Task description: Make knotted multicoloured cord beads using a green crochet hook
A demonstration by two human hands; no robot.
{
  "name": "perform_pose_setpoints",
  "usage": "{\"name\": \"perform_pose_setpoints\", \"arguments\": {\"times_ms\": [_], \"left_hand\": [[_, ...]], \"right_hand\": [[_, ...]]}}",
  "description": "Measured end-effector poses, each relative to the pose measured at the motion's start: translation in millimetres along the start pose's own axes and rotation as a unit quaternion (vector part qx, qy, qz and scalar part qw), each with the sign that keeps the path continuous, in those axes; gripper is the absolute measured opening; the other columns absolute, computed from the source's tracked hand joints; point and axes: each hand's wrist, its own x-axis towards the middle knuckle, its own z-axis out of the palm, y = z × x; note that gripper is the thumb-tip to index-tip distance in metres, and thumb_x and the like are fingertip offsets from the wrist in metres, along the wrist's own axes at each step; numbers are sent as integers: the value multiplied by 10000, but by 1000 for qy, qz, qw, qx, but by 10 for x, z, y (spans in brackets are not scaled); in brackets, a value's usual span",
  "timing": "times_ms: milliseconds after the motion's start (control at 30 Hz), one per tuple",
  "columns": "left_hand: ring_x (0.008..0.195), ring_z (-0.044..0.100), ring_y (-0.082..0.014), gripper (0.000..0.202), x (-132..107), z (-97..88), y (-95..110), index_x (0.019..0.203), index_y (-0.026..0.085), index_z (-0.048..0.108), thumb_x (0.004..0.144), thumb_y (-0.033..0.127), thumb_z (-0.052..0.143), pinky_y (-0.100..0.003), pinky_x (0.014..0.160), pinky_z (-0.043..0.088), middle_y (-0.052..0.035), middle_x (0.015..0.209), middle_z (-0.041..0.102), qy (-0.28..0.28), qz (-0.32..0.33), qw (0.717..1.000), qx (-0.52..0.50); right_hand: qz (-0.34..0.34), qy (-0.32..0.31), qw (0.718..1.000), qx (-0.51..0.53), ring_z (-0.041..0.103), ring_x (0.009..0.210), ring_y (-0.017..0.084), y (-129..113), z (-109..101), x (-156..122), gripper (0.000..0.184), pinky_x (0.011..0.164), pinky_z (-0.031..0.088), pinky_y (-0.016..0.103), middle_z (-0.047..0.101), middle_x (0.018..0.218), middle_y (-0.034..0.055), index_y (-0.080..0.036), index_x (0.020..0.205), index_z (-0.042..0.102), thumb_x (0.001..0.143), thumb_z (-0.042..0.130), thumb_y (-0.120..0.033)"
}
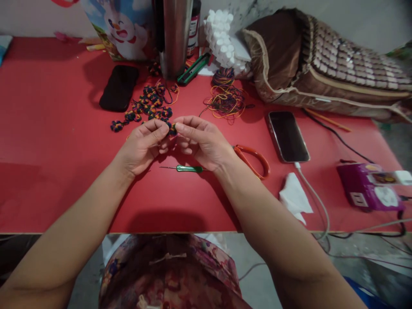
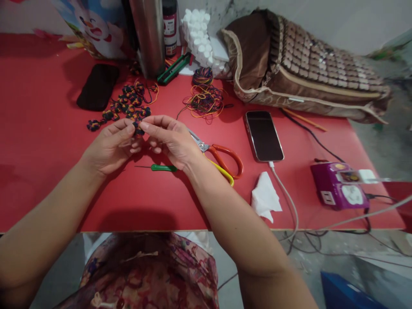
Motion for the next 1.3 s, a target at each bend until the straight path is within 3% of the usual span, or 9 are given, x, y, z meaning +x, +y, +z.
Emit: {"name": "perform_pose_setpoints", "arguments": {"times_ms": [167, 267, 400, 533, 633, 867, 1067, 1300], "left_hand": [[585, 584, -72, 298, 28, -11, -4, 764, 173, 757, 758, 242, 1048, -165, 514, 478, 17, 688, 663, 15, -10, 1000, -19], [595, 586, -70, 325, 30, -25, -24, 753, 160, 762, 713, 251, 1071, -169, 535, 512, 11, 704, 669, 6, -17, 999, -27], [594, 613, -100, 285, 22, -55, -31, 759, 179, 765, 781, 275, 1032, -198, 540, 539, 1, 685, 670, -13, -37, 999, -8], [566, 642, -117, 284, 24, -57, -2, 846, 186, 783, 884, 376, 990, -207, 507, 542, -11, 717, 704, -6, -49, 999, -1], [582, 642, -87, 270, 23, -24, 13, 833, 160, 777, 870, 301, 1003, -174, 535, 553, -10, 751, 720, 11, -41, 999, -2], [608, 654, -91, 249, 7, -3, -17, 801, 141, 795, 790, 200, 1037, -170, 552, 547, -15, 723, 716, 1, -15, 1000, -11], [673, 700, -115, 286, 13, -37, -36, 831, 141, 811, 768, 245, 1070, -214, 672, 636, -28, 792, 750, -27, -23, 999, -31], [668, 725, -127, 228, 29, -41, -48, 815, 135, 833, 804, 246, 1032, -208, 669, 636, -51, 753, 786, -46, -12, 999, -21]], "right_hand": [[-10, -11, 1000, 5, 509, 519, 36, 53, 35, 12, 585, 489, 423, 209, 684, 731, -98, -176, 1022, 730, 575, 1105, -232], [-38, -27, 999, 4, 461, 491, 29, 82, 52, 24, 495, 466, 371, 208, 674, 719, -109, -189, 1020, 729, 625, 1026, -186], [-32, -37, 999, -3, 401, 495, 32, 75, 37, 27, 451, 453, 318, 219, 659, 745, -108, -216, 1034, 723, 661, 975, -197], [-20, -25, 999, -12, 424, 527, 47, 60, -1, 30, 454, 489, 369, 229, 635, 735, -104, -201, 1051, 723, 656, 943, -159], [-16, -26, 999, -13, 445, 540, 51, 66, -14, 36, 451, 508, 406, 236, 646, 758, -93, -188, 1051, 726, 650, 919, -119], [-27, -22, 999, 0, 605, 639, 87, 97, -3, 40, 432, 642, 549, 249, 689, 806, -55, -169, 1049, 738, 673, 946, -129], [-26, -25, 999, 10, 613, 649, 83, 90, 2, 34, 430, 670, 576, 239, 675, 799, -64, -182, 1005, 739, 643, 964, -127], [-6, -18, 999, 28, 644, 656, 80, 113, -13, 25, 416, 693, 627, 234, 711, 833, -77, -207, 1054, 759, 718, 1004, -200]]}}
